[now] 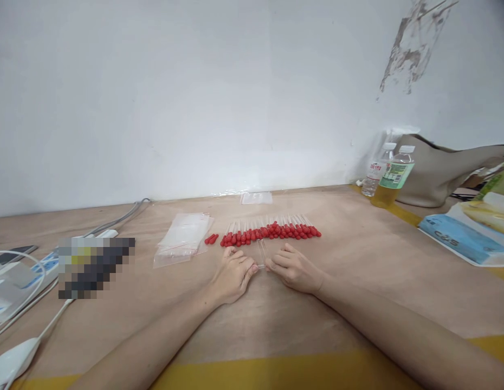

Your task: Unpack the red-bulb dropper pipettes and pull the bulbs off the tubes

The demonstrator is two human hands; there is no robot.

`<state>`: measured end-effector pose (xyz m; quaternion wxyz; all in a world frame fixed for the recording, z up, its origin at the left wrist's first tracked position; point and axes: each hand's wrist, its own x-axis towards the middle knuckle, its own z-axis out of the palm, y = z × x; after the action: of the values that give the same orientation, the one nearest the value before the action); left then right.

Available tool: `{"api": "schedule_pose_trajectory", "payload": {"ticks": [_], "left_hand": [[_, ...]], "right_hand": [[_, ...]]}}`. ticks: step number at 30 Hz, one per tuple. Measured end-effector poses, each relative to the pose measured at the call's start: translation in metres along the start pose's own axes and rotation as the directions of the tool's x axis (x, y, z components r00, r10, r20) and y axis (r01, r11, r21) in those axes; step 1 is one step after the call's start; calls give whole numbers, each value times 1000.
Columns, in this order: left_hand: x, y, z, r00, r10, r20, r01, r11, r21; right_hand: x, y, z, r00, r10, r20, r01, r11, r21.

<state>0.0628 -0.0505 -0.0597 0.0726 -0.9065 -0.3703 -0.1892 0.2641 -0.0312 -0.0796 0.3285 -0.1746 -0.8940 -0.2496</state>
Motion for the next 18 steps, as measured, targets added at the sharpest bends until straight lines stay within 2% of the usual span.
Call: {"api": "schedule_pose_trajectory", "payload": {"ticks": [13,15,18], "left_hand": [[-6,-2,2,997,-69,34,72,994,-85],[-10,-8,0,987,-155,34,158,981,-115],[-13,-28,-10,929,-371,-15,362,914,-184]], "right_hand": [[-8,8,0,999,6,-34,-4,998,62],[-10,11,-2,997,51,-50,-47,995,84],[-14,18,0,962,261,-80,-248,958,142]]}}
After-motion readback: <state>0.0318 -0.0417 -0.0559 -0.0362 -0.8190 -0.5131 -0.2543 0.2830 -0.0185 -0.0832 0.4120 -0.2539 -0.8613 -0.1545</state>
